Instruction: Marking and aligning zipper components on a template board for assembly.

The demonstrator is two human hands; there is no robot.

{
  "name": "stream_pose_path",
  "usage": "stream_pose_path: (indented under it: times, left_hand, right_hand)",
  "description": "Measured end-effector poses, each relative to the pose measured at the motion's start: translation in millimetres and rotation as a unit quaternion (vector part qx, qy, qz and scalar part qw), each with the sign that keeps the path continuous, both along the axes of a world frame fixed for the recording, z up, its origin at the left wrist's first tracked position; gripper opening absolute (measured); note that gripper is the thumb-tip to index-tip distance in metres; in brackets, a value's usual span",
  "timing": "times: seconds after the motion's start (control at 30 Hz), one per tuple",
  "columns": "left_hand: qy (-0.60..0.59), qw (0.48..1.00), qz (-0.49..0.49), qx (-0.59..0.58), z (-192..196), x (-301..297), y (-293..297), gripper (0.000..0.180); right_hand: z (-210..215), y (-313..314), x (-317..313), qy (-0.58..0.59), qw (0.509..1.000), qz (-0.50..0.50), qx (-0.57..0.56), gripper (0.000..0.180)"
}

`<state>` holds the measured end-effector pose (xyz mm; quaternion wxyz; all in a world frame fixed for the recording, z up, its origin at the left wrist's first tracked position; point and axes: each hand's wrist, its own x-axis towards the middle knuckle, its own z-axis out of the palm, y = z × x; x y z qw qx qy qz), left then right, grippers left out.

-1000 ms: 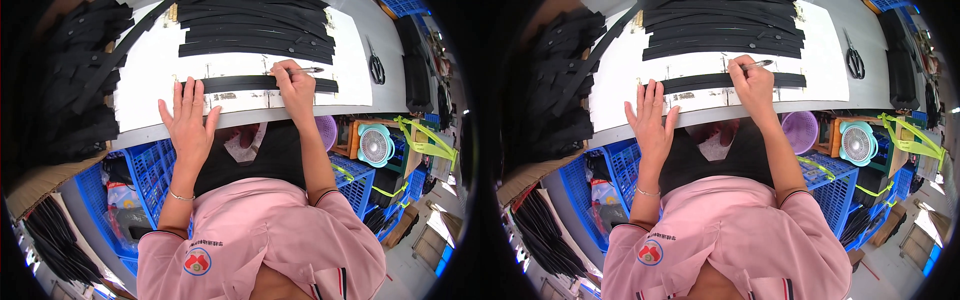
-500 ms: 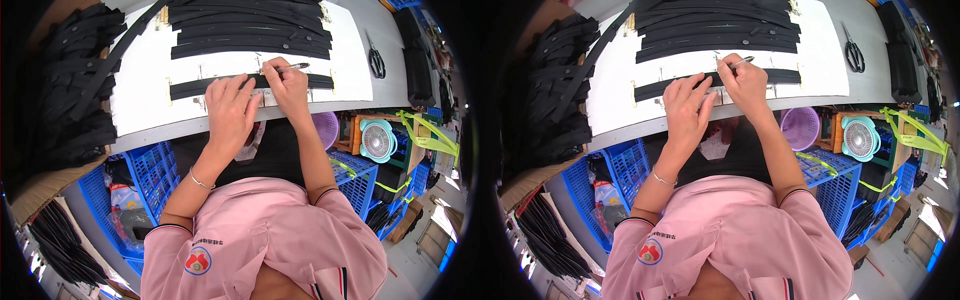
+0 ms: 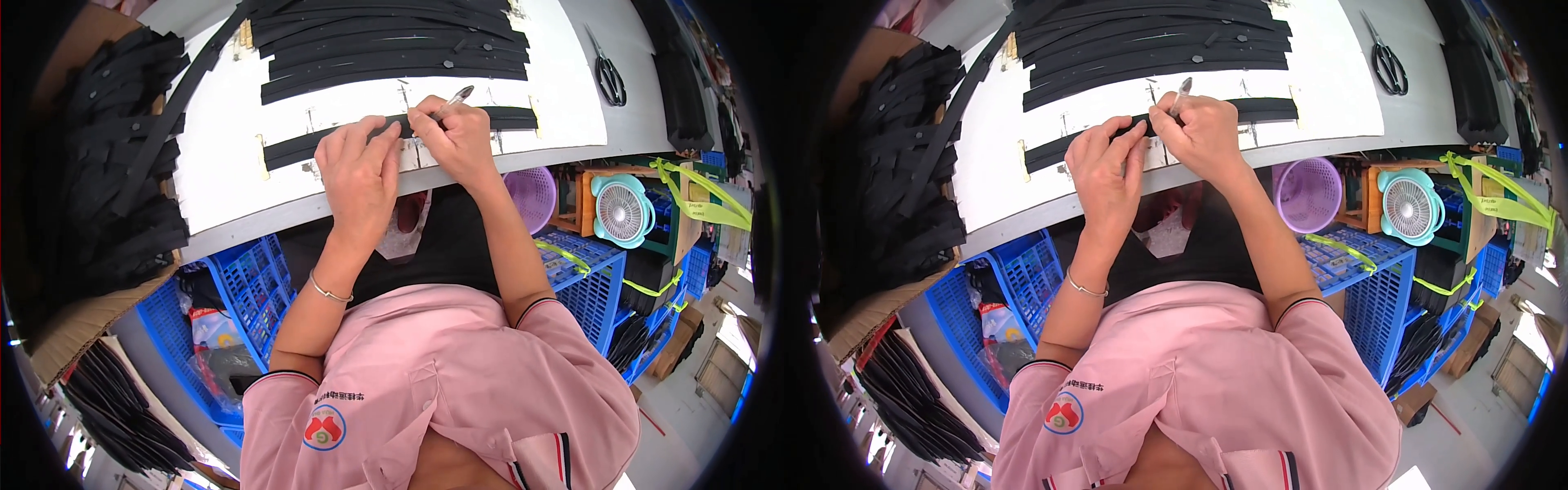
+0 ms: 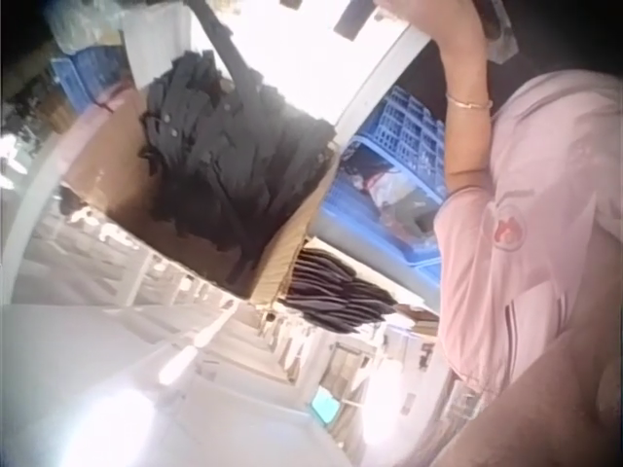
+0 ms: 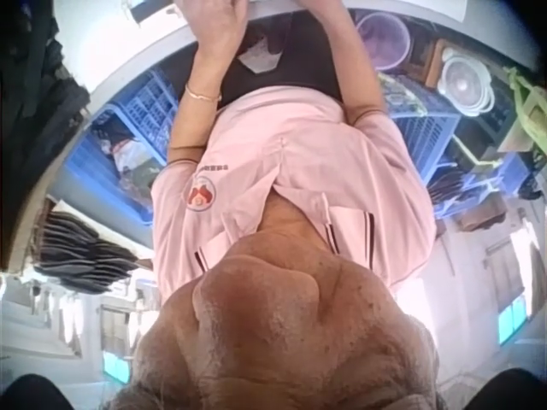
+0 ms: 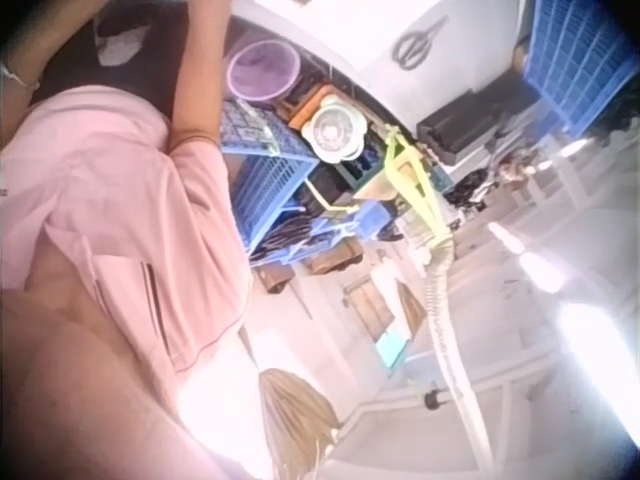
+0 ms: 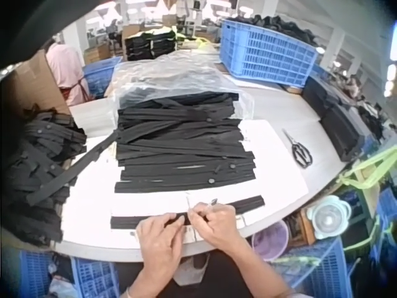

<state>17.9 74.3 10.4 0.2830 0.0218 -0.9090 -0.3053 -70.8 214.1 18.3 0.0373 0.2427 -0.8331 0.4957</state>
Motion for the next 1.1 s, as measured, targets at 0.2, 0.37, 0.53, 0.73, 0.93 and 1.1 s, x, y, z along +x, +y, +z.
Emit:
stream_pose_path:
  times: [0.2, 0.37, 0.53, 0.73, 0.93, 1.1]
  left_hand:
    - [-0.003, 1.0, -0.009, -0.006, 3, -3, 1, 0.019]
    - [-0.018, 1.0, -0.005, -0.008, 4, -1, 0, 0.018]
    - [-0.021, 1.0, -0.008, -0.017, 3, -1, 4, 0.018]
    - [-0.021, 0.999, -0.016, 0.027, 10, -15, 22, 0.015]
    - [0.002, 0.988, -0.131, 0.08, 14, -62, 71, 0.015]
    - [-0.014, 0.991, -0.125, 0.044, 6, -71, 83, 0.013]
  right_hand:
    - [7, 12, -4, 0.039, 0.998, 0.035, 0.039, 0.016]
    - [28, 49, -6, -0.093, 0.973, -0.062, -0.202, 0.016]
    - [16, 98, -28, -0.104, 0.976, -0.118, -0.148, 0.015]
    - [1, 104, -31, -0.065, 0.993, -0.074, -0.065, 0.015]
    - [0, 102, -32, -0.065, 0.993, -0.072, -0.062, 0.018]
    - [-10, 100, -36, 0.004, 0.995, -0.08, -0.059, 0.02]
